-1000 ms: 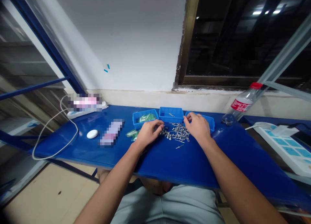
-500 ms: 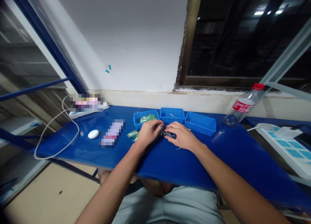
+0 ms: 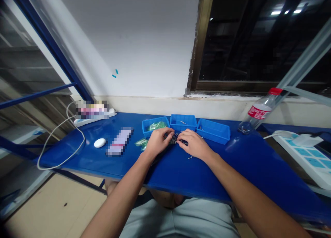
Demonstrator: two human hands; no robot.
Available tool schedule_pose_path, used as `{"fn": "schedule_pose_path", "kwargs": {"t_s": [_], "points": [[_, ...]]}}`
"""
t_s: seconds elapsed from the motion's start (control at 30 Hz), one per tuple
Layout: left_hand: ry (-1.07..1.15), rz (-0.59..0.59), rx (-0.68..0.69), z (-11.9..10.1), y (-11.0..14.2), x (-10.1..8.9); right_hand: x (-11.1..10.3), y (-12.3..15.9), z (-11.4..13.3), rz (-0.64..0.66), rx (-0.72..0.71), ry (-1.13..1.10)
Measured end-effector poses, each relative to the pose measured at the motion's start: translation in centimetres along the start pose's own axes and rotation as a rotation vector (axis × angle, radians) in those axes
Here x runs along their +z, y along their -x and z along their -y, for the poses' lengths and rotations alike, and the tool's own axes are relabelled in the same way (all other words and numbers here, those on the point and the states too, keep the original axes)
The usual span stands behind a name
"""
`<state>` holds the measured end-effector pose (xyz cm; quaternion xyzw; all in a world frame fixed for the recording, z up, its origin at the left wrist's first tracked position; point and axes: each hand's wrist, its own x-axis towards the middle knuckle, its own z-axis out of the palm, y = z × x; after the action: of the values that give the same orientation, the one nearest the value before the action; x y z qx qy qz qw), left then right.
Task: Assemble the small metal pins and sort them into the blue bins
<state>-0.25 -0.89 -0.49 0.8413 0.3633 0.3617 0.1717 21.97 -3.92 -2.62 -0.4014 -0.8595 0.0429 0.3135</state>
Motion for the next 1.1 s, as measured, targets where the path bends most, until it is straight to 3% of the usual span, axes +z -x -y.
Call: {"fn": "schedule_pose_path", "kwargs": {"t_s": [0.2,0.37,0.53,0.77,1.1], "points": [[0.038,0.025,0.019,-0.1,0.0,0.0,-0.5,-0.3,1.0,-0.211,0.117,-0.096],[0.057,0.115,0.046,0.1,0.0,0.3,-0.6,-0.5,1.7,-0.265,0.186,-0.177],[0.076,0.101,0.050,0.5,0.0,0.4,0.2,-0.5,1.9,-0.319,0.248,-0.273],[0.079,0.048,0.096,0.3,-0.1,0.3,0.2,-0.5,1.7,-0.348,0.248,-0.240],[0.127,0.085,0.068,-0.1,-0.2,0.1,-0.1,-0.5,1.5,-0.307,0.206,-0.188]]}}
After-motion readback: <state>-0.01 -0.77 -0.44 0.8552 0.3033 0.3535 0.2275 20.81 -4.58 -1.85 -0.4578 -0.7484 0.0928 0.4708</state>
